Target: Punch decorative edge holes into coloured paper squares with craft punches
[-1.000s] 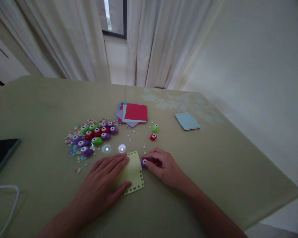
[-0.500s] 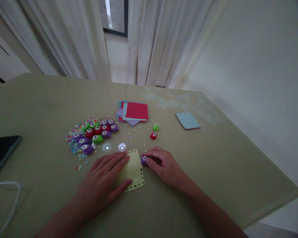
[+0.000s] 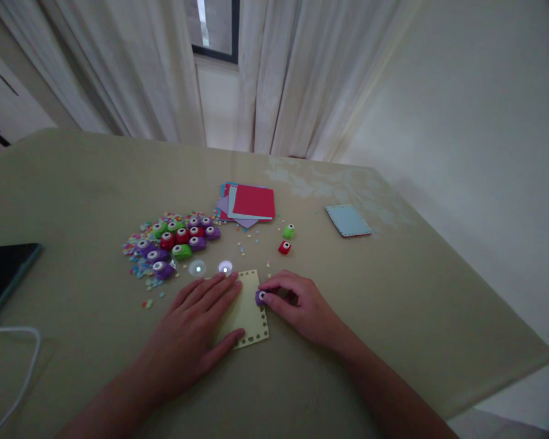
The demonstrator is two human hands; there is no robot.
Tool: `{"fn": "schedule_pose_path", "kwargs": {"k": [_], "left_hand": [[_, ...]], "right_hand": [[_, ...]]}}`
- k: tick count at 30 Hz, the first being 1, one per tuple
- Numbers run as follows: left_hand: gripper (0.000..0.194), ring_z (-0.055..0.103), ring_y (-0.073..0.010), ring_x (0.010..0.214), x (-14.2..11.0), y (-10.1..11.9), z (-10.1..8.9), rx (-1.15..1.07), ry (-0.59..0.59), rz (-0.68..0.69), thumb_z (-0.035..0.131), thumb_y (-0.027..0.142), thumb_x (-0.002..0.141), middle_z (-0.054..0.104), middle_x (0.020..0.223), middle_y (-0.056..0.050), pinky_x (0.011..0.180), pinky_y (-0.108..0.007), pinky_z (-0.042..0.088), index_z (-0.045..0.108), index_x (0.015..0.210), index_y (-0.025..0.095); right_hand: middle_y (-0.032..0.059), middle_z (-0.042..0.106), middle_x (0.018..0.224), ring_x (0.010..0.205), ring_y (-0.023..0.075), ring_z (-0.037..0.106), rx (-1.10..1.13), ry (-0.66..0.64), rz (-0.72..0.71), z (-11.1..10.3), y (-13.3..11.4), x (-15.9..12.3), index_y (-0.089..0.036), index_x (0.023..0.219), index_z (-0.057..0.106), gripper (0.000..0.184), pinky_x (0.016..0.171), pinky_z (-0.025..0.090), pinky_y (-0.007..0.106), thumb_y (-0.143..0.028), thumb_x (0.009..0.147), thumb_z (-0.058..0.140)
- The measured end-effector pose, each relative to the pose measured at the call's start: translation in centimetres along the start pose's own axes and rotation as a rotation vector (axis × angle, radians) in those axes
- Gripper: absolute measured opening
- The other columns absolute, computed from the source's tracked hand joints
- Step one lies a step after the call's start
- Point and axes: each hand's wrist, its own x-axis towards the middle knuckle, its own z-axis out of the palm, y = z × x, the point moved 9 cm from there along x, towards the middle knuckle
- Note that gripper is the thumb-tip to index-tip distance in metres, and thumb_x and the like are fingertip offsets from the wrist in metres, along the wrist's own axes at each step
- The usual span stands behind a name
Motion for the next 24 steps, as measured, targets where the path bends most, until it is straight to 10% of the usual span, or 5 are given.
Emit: {"fn": "schedule_pose_path", "kwargs": {"k": [24], "left_hand": [[0.072,0.049,-0.0299,0.155,-0.19,-0.3,0.83,-0.049,-0.037,-0.028,0.058,0.059,0.108,0.049,0.172,-0.007,0.127,-0.048,0.032,0.04,0.169,0.025]], "right_hand": [[0.0038,0.077,0.102,0.081,0.0157,0.066,-0.008,-0.032,0.062,0.32,0.27,-0.06,-0.021,0.11,0.083,0.019,0.071,0.048,0.026,-0.036,0.1,0.077]]}}
